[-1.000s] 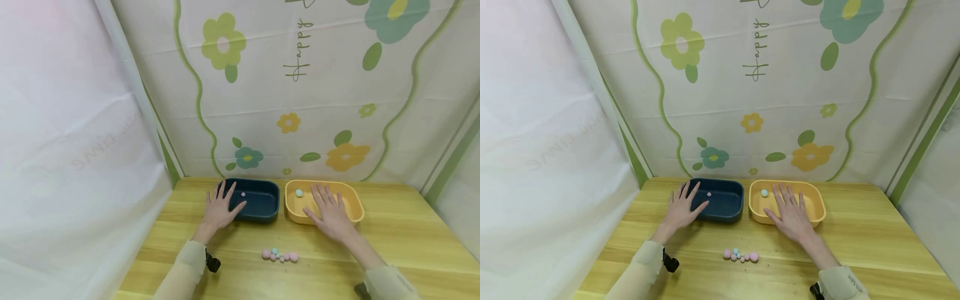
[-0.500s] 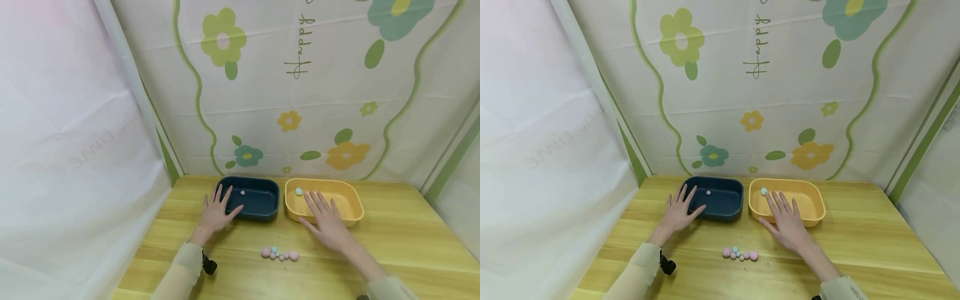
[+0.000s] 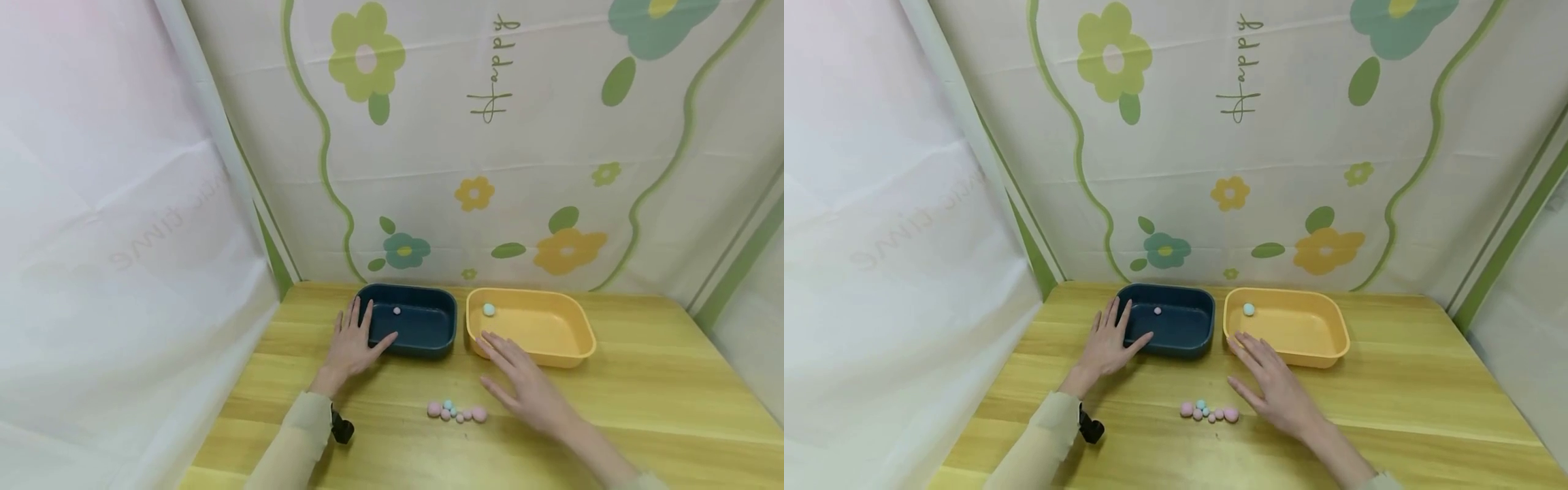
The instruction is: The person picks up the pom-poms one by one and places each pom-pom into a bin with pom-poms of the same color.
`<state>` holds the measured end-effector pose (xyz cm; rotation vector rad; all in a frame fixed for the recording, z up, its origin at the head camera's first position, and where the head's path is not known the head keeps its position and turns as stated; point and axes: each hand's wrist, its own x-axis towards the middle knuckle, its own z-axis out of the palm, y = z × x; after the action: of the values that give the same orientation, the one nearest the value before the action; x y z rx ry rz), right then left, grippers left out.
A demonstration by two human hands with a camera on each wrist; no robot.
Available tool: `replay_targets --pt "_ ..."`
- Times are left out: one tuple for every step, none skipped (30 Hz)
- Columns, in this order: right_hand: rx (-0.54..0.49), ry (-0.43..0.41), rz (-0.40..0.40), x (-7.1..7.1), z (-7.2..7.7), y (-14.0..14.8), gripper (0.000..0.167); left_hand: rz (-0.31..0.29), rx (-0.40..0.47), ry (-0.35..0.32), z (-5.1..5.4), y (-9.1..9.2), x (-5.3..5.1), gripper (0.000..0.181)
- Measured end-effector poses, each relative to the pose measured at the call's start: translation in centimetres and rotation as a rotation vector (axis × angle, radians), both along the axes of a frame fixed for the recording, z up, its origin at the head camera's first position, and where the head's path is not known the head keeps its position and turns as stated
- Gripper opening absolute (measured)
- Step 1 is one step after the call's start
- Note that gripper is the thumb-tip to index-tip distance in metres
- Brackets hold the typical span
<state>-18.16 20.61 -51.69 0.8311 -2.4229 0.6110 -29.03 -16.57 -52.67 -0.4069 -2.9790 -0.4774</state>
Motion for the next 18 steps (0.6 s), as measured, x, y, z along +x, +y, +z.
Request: replay_targets --pt "-0.008 0.013 0.019 0.2 0.0 -0.2 0.076 -0.001 0.001 0.001 0.0 0.0 0.0 0.104" --pt "-0.016 0.022 0.037 0.4 0.0 -0.4 0.075 -0.002 0.000 0.003 0.0 0.0 -0.1 0.105" --pt "-0.020 0.024 0.050 0.6 0.0 -0.6 0.074 -0.002 -0.003 0.006 0.0 0.0 -0.1 0.105" --pt "-0.022 0.025 0.060 0.8 -0.1 -0.8 0.073 -0.002 -0.005 0.008 0.0 0.0 -0.1 0.105" --pt "-0.024 0.027 0.070 0.9 -0.1 -1.0 0.073 -0.002 -0.009 0.009 0.0 0.0 -0.2 0.105" --pt "-0.024 0.021 0.074 1.1 -0.2 -1.1 0.073 -0.001 -0.013 0.009 -0.1 0.0 -0.2 0.105" --pt "-0.023 0.014 0.074 1.3 -0.3 -1.2 0.073 -0.002 -0.015 0.011 -0.2 0.0 -0.3 0.105" --pt "-0.021 0.005 0.071 1.4 -0.5 -1.3 0.074 0.000 -0.020 0.010 -0.2 0.0 -0.3 0.106" --pt "-0.018 0.000 0.066 1.6 -0.7 -1.4 0.075 0.001 -0.021 0.007 -0.2 0.0 -0.3 0.106" --pt "-0.018 -0.011 0.061 1.7 -0.9 -1.4 0.075 0.003 -0.022 0.005 -0.2 0.0 -0.3 0.106" --pt "-0.018 -0.020 0.058 1.8 -1.1 -1.4 0.075 0.005 -0.025 0.002 -0.2 0.0 -0.2 0.106" --pt "-0.021 -0.033 0.055 1.9 -1.3 -1.4 0.074 0.005 -0.025 -0.001 -0.2 0.0 -0.2 0.106" --pt "-0.025 -0.041 0.056 2.0 -1.4 -1.4 0.073 0.007 -0.028 -0.003 -0.2 0.0 -0.2 0.106" --pt "-0.030 -0.046 0.057 2.0 -1.6 -1.4 0.070 0.009 -0.030 -0.007 -0.2 0.0 -0.2 0.106" --pt "-0.034 -0.052 0.058 2.1 -1.8 -1.3 0.068 0.010 -0.032 -0.008 -0.1 0.1 -0.1 0.106" --pt "-0.041 -0.066 0.061 2.1 -1.9 -1.3 0.066 0.011 -0.035 -0.007 -0.1 0.1 -0.1 0.106" --pt "-0.049 -0.073 0.063 2.1 -2.1 -1.2 0.063 0.012 -0.038 -0.009 -0.1 0.1 0.0 0.106" --pt "-0.059 -0.085 0.063 2.1 -2.2 -1.2 0.061 0.012 -0.040 -0.009 -0.1 0.1 0.0 0.106"
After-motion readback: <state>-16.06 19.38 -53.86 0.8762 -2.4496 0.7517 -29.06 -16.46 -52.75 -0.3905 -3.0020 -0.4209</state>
